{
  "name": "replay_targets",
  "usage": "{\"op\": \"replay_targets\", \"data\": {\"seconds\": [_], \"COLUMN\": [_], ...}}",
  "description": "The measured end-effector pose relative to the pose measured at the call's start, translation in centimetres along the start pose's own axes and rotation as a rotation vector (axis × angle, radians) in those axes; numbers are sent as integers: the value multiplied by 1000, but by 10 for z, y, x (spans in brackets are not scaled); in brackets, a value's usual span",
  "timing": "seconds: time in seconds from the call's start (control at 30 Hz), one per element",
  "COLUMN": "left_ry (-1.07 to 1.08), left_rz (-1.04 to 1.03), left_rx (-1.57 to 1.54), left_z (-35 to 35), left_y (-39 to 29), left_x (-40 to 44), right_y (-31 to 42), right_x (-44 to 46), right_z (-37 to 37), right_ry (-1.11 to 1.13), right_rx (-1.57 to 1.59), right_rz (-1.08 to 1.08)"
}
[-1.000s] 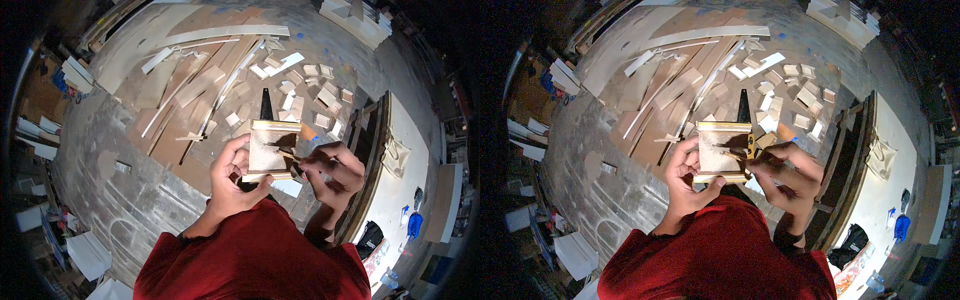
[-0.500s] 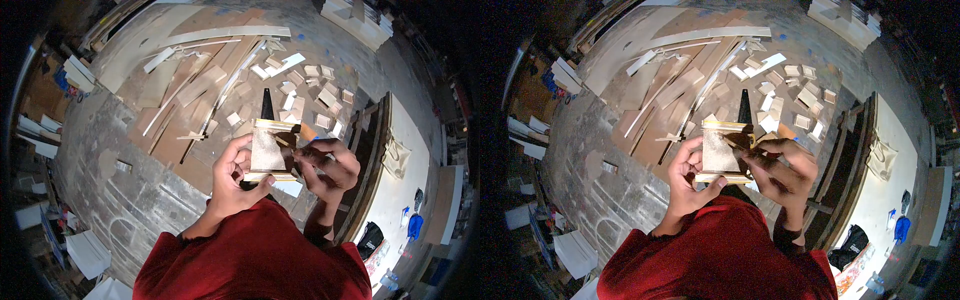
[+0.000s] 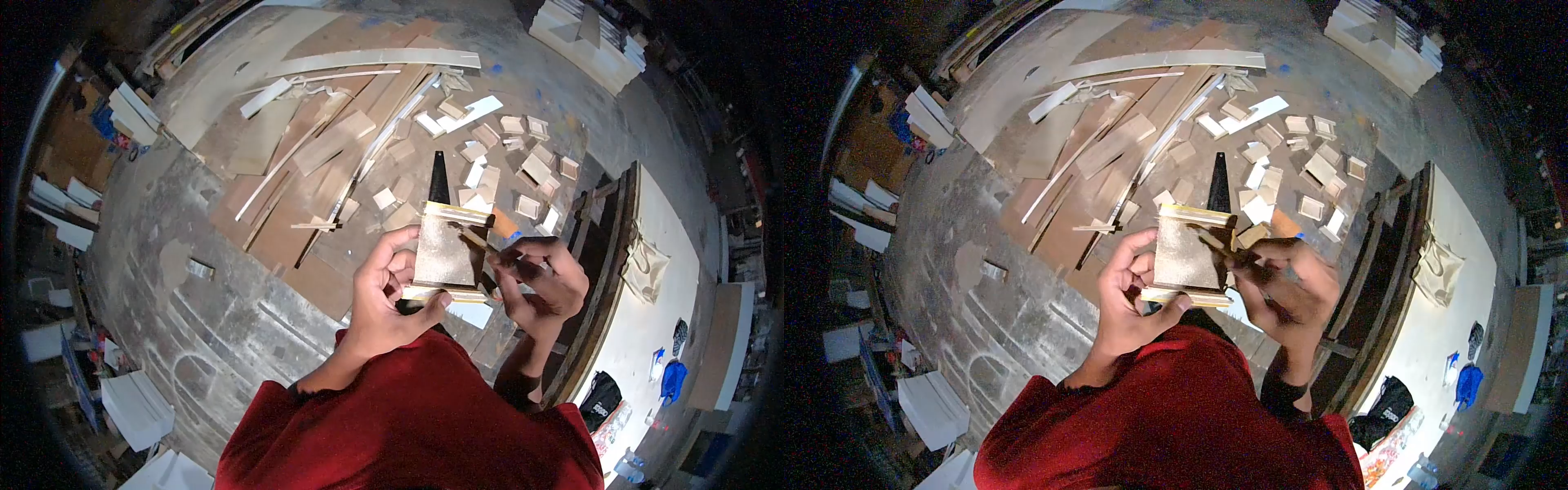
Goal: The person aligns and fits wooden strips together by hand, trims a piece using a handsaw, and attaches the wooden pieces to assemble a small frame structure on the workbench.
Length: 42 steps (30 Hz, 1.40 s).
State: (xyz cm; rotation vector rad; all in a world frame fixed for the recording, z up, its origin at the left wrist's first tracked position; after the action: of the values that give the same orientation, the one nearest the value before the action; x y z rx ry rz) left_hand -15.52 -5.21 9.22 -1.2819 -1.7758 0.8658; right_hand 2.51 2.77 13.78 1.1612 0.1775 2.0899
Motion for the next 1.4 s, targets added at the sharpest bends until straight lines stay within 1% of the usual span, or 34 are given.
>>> {"op": "replay_targets", "data": {"seconds": [0.1, 0.13, 0.2, 0.23, 0.3, 0.4, 0.43, 0.47, 0.53, 0.6, 0.67, 0.7, 0.73, 0.8, 0.87, 0.93, 0.97, 1.03, 1.07, 1.13, 1.17, 1.2, 1.27, 1.3, 1.33, 1.4], "left_ry": [4, 9, 14, 17, 17, 22, 18, 15, -8, -33, -141, -161, -204, -311, -354, -408, -410, -529, -532, -542, -566, -567, -602, -631, -635, -677], "left_rz": [18, 23, 21, 5, -18, -6, -4, -1, 7, 16, -15, -24, -14, -37, -16, 45, 53, 110, 121, 143, 132, 139, 160, 133, 131, 116], "left_rx": [-10, -41, -74, -96, -118, -175, -196, -217, -231, -245, -283, -269, -297, -300, -367, -434, -430, -363, -359, -473, -467, -464, -499, -504, -501, -468], "left_z": [-2, -1, 3, 5, 9, 11, 11, 10, 13, 16, 20, 25, 31, 45, 60, 64, 71, 86, 88, 90, 92, 95, 102, 102, 104, 116], "left_y": [0, 1, 3, 5, 7, 8, 8, 9, 15, 21, 25, 24, 29, 34, 35, 29, 30, 35, 34, 33, 35, 36, 38, 36, 36, 34], "left_x": [-1, -2, -3, -3, -1, 0, 1, 2, 1, 1, 1, 1, -1, -4, -7, -7, -11, -19, -21, -20, -20, -21, -27, -28, -30, -38], "right_y": [-3, -3, -3, -5, -10, -3, -7, -9, -10, -13, -25, -28, -35, -55, -76, -103, -119, -160, -173, -194, -203, -214, -230, -224, -229, -235], "right_x": [1, 1, 1, -2, -8, -9, -15, -18, -21, -23, -33, -35, -38, -51, -63, -86, -105, -155, -175, -214, -232, -251, -277, -276, -281, -286], "right_z": [-4, -3, 1, 3, 6, 12, 8, 6, 2, 4, 9, 15, 18, 22, 16, 0, -14, -48, -64, -97, -112, -128, -151, -155, -162, -176], "right_ry": [-36, -37, 8, 7, 46, 67, 40, 37, 96, 132, 152, 153, 154, 97, 86, 295, 366, 466, 519, 569, 615, 618, 648, 630, 633, 563], "right_rx": [-38, -40, -14, -14, 119, 69, 138, 136, 153, 144, 164, 119, 118, 125, 77, -47, -44, -103, -126, -167, -209, -208, -177, -183, -179, -111], "right_rz": [134, 134, 67, 75, -32, -22, 1, -1, 59, 30, -81, -129, -137, -286, -307, -533, -564, -460, -427, -446, -454, -461, -547, -628, -626, -608]}}
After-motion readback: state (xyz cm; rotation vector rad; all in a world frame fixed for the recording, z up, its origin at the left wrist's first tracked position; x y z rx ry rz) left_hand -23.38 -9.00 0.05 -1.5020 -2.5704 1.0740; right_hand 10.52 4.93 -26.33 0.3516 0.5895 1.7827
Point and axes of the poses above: each hand's wrist, its own x-axis towards the middle knuckle, its own z-axis out of the back of the hand, y = z × x, the point moved 1 cm from there along x, towards the middle knuckle, and after that the axes turned 12 degrees about -x, right-handed, at the moved point
